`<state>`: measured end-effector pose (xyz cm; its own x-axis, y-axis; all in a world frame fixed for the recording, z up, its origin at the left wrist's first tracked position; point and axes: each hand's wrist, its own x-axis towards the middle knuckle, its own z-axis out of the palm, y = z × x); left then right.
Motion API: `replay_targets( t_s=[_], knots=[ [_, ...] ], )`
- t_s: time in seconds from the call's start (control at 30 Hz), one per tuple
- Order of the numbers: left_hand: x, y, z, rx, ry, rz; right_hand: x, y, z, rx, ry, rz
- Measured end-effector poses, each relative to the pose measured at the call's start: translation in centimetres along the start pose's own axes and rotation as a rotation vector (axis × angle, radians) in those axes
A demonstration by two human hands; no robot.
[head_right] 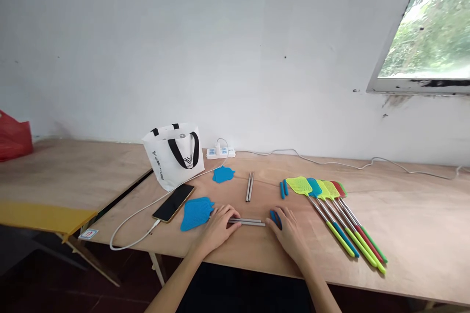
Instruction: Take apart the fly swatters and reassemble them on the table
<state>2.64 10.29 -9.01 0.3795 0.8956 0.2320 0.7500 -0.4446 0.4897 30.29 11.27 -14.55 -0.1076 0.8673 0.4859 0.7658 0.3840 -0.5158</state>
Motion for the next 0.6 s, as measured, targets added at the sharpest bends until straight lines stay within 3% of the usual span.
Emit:
replay_targets(
  t_s=[0.17,0.27,0.47,0.6],
  knots=[
    [0.2,0.2,0.3,-0.039,0.028,-0.048,0.2,2.7,-0.9,0.161,-0.048,0.154],
    [0.4,0.1,0.8,-0.041,0.037,-0.081,0.1,2.7,-0.5,0.093,-0.038,0.186],
    [0.5,-0.7,1.6,-0.051,0.081,-0.047,-0.1,1.0,1.1,-0.003,0.087,0.079],
    [0.7,-0.8,1.6,-0.224,0.092,-0.001,-0.1,0.7,0.9,0.017,0.109,0.020]
  ],
)
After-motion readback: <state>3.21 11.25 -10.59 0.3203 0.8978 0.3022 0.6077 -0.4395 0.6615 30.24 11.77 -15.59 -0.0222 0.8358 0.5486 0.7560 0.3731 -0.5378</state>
